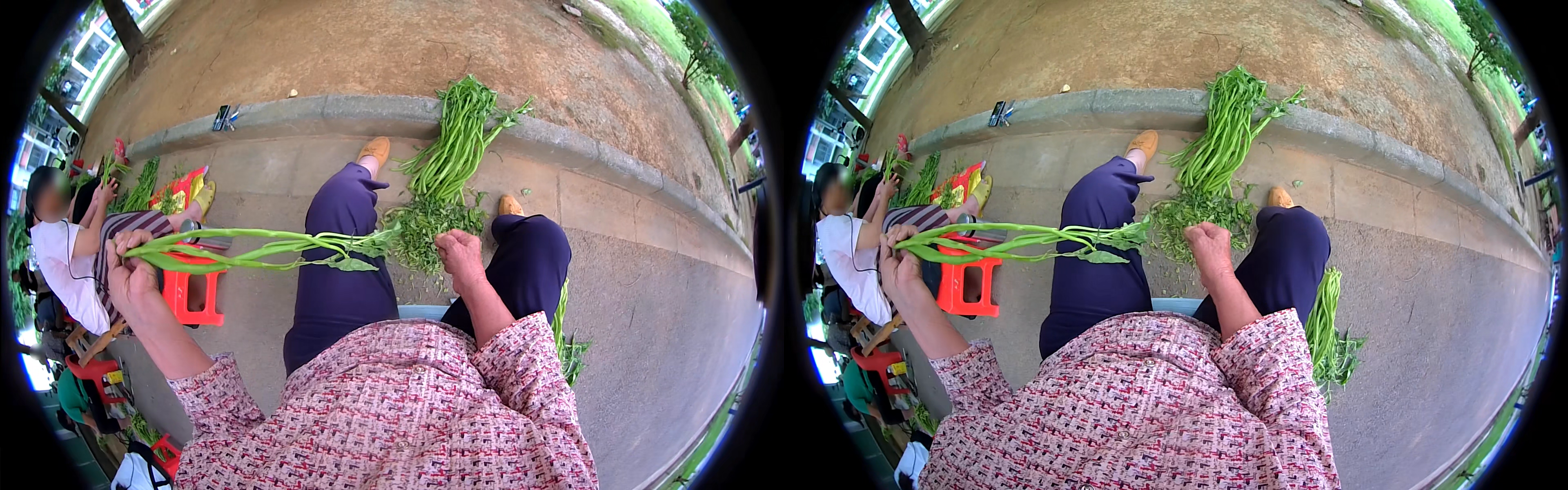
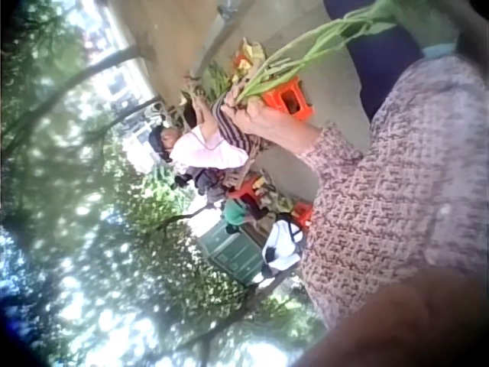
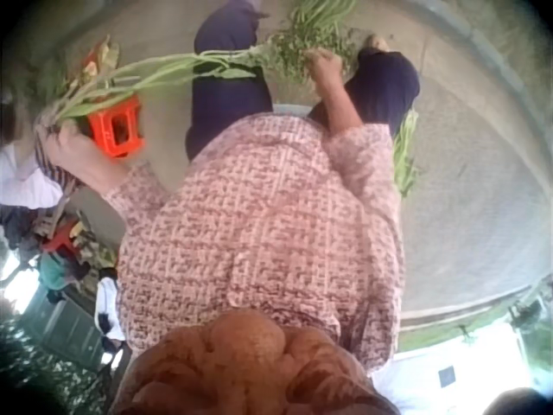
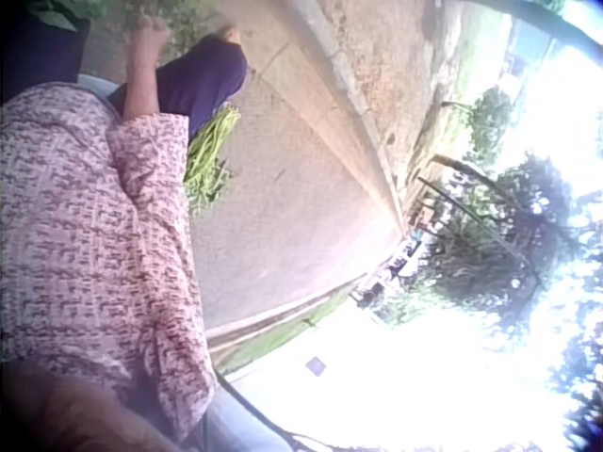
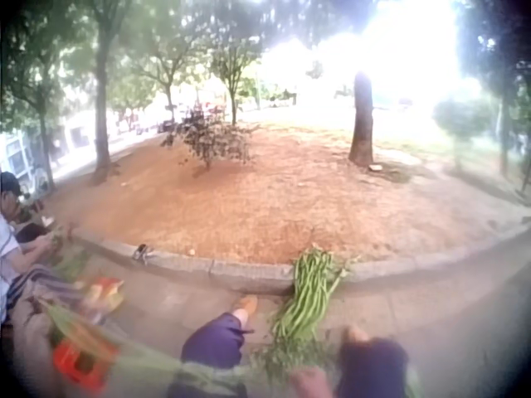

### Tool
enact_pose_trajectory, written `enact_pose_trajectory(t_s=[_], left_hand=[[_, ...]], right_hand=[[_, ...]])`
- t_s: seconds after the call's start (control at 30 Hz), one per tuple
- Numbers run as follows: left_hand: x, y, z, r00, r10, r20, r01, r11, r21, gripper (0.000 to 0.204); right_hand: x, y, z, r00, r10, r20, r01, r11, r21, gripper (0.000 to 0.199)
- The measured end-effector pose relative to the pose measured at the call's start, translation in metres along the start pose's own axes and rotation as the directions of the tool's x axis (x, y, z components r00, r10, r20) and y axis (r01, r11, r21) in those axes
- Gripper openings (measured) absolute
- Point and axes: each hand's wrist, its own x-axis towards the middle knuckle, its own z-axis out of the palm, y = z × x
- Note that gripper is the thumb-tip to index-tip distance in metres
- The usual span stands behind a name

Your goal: The person holds green leafy vegetables and removes the stems by hand, placing the trimmed parts into a pile on the ground.

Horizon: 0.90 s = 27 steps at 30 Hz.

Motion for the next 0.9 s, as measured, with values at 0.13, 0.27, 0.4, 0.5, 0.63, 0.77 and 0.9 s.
enact_pose_trajectory(t_s=[0.13, 0.27, 0.4, 0.5, 0.63, 0.77, 0.9], left_hand=[[0.022, 0.0, 0.009, 0.999, -0.012, -0.043, 0.01, 0.999, -0.039, 0.01], [0.024, 0.004, 0.036, 0.995, -0.091, 0.041, 0.094, 0.993, -0.072, 0.008], [0.035, 0.001, 0.045, 0.998, -0.056, 0.001, 0.056, 0.996, -0.067, 0.009], [0.037, -0.001, 0.046, 1.0, -0.025, -0.007, 0.025, 0.998, -0.051, 0.01], [0.044, 0.008, 0.039, 1.0, -0.029, 0.008, 0.029, 0.999, 0.042, 0.01], [0.042, 0.0, 0.034, 1.0, -0.017, 0.01, 0.016, 0.998, 0.057, 0.012], [0.027, -0.012, 0.034, 0.998, 0.028, -0.054, -0.029, 0.999, -0.019, 0.013]], right_hand=[[-0.004, -0.007, -0.011, 0.993, 0.106, 0.049, -0.112, 0.98, 0.167, 0.014], [-0.004, -0.007, -0.011, 0.981, 0.167, 0.104, -0.19, 0.942, 0.278, 0.013], [-0.009, -0.011, -0.011, 0.977, 0.153, 0.151, -0.187, 0.952, 0.242, 0.012], [-0.01, -0.009, -0.007, 0.975, 0.115, 0.19, -0.153, 0.967, 0.202, 0.01], [-0.013, -0.009, 0.003, 0.965, 0.116, 0.237, -0.151, 0.979, 0.136, 0.011], [-0.018, -0.012, 0.011, 0.956, 0.079, 0.284, -0.118, 0.986, 0.122, 0.014], [-0.023, -0.023, 0.026, 0.942, -0.007, 0.335, -0.036, 0.992, 0.122, 0.01]])
